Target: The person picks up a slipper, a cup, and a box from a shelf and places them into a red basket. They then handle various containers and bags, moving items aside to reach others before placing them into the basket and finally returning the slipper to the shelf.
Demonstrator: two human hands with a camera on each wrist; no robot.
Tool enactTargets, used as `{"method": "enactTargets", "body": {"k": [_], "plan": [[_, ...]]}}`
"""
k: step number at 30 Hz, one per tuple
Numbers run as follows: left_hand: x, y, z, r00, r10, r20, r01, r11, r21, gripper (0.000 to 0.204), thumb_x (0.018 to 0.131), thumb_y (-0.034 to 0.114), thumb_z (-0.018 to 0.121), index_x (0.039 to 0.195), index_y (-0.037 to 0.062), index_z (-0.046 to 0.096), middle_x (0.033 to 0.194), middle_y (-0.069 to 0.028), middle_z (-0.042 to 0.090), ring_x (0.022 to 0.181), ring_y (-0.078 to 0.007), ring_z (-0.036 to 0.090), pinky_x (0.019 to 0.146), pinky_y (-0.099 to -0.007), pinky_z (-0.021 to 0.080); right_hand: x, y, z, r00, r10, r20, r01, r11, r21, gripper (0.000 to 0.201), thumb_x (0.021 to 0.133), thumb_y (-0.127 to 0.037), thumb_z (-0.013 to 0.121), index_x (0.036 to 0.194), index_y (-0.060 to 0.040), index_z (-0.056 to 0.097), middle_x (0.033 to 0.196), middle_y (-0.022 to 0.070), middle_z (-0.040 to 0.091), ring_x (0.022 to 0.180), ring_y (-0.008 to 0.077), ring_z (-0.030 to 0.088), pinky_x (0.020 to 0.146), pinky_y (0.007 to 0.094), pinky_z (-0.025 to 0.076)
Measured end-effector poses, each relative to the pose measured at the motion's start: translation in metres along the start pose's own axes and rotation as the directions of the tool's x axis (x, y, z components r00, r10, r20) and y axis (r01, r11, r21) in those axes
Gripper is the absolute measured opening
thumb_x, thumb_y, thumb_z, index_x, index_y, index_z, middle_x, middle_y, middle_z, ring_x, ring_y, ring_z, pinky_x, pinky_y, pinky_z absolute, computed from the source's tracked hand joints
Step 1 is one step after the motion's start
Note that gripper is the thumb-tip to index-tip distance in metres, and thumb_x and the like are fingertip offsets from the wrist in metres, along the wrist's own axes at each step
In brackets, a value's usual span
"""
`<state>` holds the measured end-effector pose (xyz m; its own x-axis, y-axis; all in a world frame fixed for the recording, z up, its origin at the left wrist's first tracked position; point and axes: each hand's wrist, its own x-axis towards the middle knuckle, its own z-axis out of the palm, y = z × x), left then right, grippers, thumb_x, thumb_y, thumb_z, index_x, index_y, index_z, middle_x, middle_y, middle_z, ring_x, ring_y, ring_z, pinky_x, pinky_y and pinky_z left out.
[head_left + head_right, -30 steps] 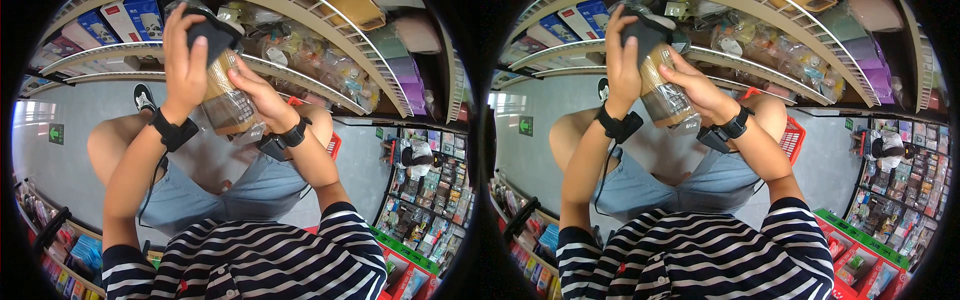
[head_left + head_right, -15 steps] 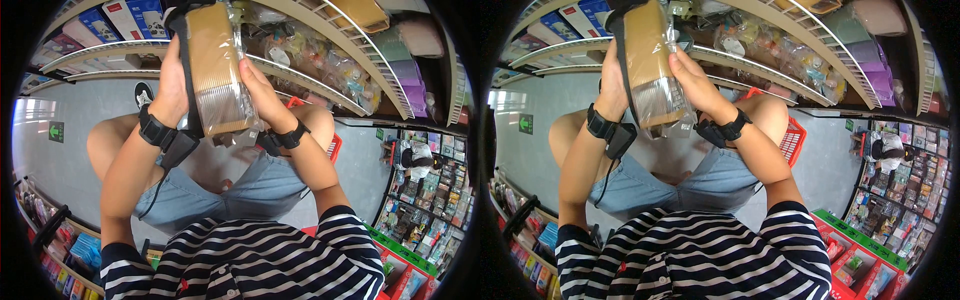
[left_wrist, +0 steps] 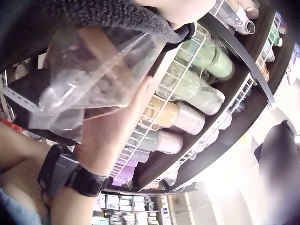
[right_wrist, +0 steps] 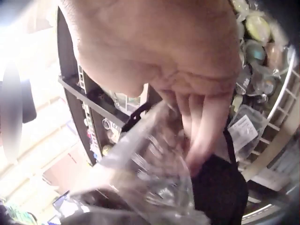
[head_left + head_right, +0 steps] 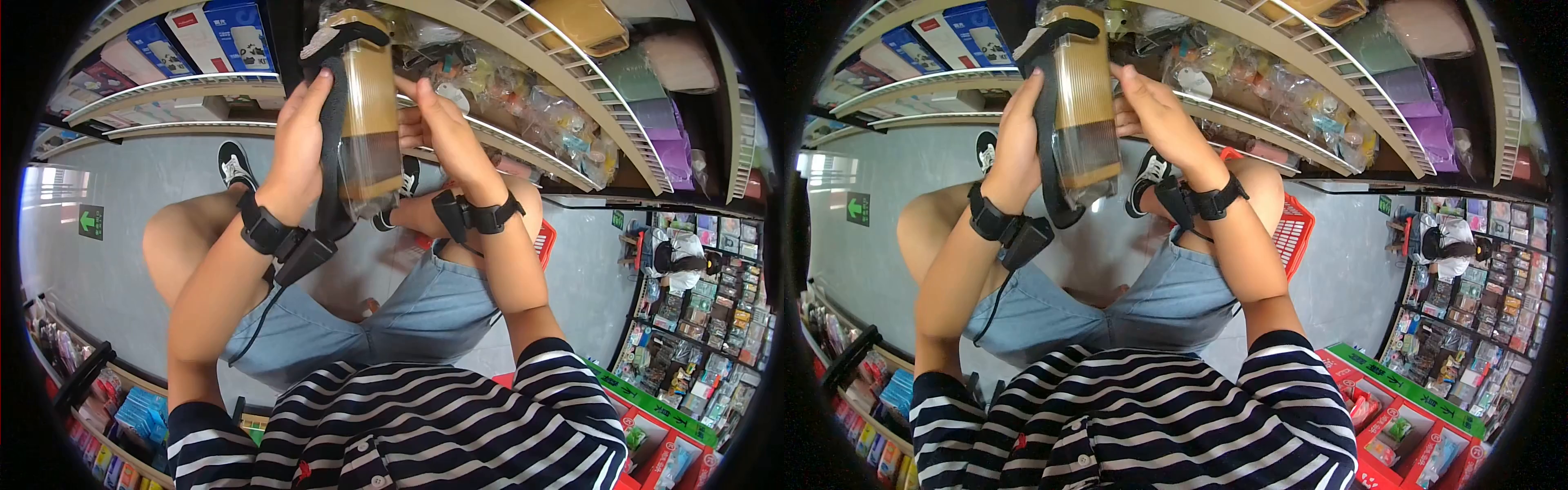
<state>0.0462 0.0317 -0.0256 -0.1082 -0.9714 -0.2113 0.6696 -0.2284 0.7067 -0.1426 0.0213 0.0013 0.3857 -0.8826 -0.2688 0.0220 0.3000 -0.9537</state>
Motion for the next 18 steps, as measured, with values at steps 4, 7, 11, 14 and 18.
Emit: {"method": "enactTargets", "body": {"k": [4,7,11,14,18], "plan": [[-0.006,-0.010,0.007,0.977,0.189,0.099,-0.207,0.954,0.219,0.039,0.098,0.023,0.051,0.129,0.0009,0.046,0.118,-0.0074,0.058,0.106,-0.0131,0.055,0.093,-0.0270,0.043,-0.003,0.009,0.019,0.979,-0.111,0.173,0.159,0.942,-0.295,0.088,0.086,-0.031,0.070,0.147,-0.0020,0.014,0.117,0.0113,0.055,0.108,0.0168,0.053,0.088,0.0295,0.045],[-0.017,-0.017,0.009,0.945,0.233,0.230,-0.307,0.875,0.374,0.058,0.099,0.023,0.047,0.147,0.0011,0.022,0.138,-0.0099,0.042,0.127,-0.0162,0.039,0.106,-0.0282,0.028,0.003,0.035,0.014,0.963,-0.246,0.110,0.270,0.878,-0.395,0.075,0.087,-0.035,0.068,0.139,0.0011,0.027,0.126,0.0159,0.048,0.115,0.0198,0.047,0.097,0.0294,0.040],[-0.019,-0.027,0.005,0.925,0.224,0.308,-0.323,0.890,0.322,0.065,0.101,0.028,0.039,0.148,-0.0038,0.007,0.150,-0.0177,0.023,0.138,-0.0233,0.025,0.112,-0.0333,0.019,0.001,0.030,0.011,0.982,-0.174,0.067,0.186,0.876,-0.445,0.081,0.091,-0.046,0.058,0.144,0.0037,0.020,0.136,0.0198,0.042,0.124,0.0239,0.044,0.101,0.0318,0.038],[-0.020,-0.046,-0.003,0.751,0.477,0.456,-0.653,0.437,0.619,0.075,0.097,0.036,0.037,0.142,-0.0149,0.005,0.150,-0.0320,0.009,0.141,-0.0404,0.011,0.115,-0.0416,0.007,0.003,0.038,0.011,0.985,-0.134,-0.110,0.128,0.990,-0.058,0.060,0.098,-0.046,0.043,0.138,0.0001,0.037,0.136,0.0115,0.045,0.120,0.0186,0.046,0.099,0.0291,0.038],[-0.039,-0.052,0.006,0.716,0.486,0.501,-0.672,0.288,0.682,0.068,0.098,0.030,0.033,0.144,-0.0119,0.006,0.153,-0.0239,0.012,0.143,-0.0314,0.012,0.115,-0.0379,0.008,0.005,0.034,0.016,0.983,0.006,-0.185,0.035,0.975,0.217,0.046,0.098,-0.044,0.045,0.121,-0.0051,0.056,0.119,0.0057,0.058,0.103,0.0079,0.052,0.090,0.0263,0.043]]}}
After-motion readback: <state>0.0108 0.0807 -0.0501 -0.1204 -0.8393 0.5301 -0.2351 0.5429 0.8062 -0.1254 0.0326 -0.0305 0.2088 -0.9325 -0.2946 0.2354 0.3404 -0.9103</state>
